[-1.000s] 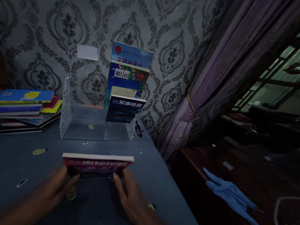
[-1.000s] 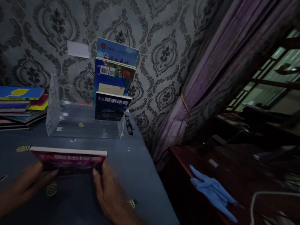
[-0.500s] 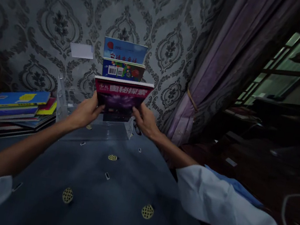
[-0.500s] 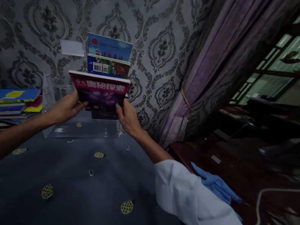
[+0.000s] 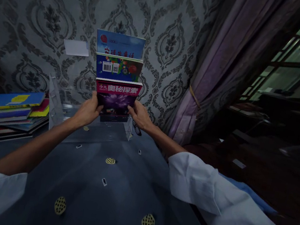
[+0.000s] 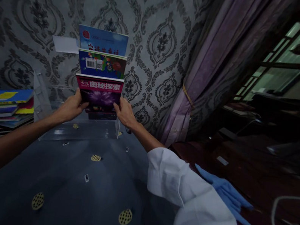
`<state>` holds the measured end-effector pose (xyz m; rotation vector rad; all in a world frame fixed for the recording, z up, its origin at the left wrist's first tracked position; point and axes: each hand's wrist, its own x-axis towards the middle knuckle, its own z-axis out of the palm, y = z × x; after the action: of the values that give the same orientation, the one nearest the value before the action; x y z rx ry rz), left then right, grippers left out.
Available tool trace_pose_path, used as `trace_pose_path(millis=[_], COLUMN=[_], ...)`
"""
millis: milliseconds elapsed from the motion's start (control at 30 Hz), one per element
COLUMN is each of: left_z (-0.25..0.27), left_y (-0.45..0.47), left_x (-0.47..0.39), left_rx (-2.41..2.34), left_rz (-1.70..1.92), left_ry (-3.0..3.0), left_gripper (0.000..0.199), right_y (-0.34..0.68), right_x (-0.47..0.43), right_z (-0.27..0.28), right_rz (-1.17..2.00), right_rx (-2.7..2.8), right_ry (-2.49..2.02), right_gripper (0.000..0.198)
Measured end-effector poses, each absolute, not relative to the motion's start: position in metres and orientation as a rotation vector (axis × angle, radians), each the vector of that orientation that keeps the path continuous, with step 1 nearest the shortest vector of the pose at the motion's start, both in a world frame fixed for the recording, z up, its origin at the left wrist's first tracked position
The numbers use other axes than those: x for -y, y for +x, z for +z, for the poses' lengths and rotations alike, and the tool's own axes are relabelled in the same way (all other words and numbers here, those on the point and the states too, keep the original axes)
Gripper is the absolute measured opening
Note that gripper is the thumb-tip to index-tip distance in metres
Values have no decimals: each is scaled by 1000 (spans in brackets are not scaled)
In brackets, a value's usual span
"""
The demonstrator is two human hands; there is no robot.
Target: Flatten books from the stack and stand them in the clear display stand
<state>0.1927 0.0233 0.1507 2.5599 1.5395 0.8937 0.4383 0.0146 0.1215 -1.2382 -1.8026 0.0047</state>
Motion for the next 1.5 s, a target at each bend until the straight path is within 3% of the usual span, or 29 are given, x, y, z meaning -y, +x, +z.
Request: trace_pose_path(millis=[233,433,767,1233,1500], left_z=[134,133,140,144,147], left_y=[199,207,220,224,225], left_x=[-30,-30,-29,-29,-31], left_rx=[-1640,-1706,-1858,-1960,-1956], left_rz=[788,730,606,524,501], left_ry=[2543,2524,2481,2426,2433], left_gripper=[34,35,26,28,31], right_y=[442,435,430,431,434], right_x=[-23,-28,-31,-35,-35], right_z=[101,95,93,95,105], right_rz=[35,-14,-95,-128,-90], right_rx=[1746,1627,1587,1610,1603], right_ry=[-1279,-1312,-1341,-1356,-1369], right_gripper=[10,38,20,14,31])
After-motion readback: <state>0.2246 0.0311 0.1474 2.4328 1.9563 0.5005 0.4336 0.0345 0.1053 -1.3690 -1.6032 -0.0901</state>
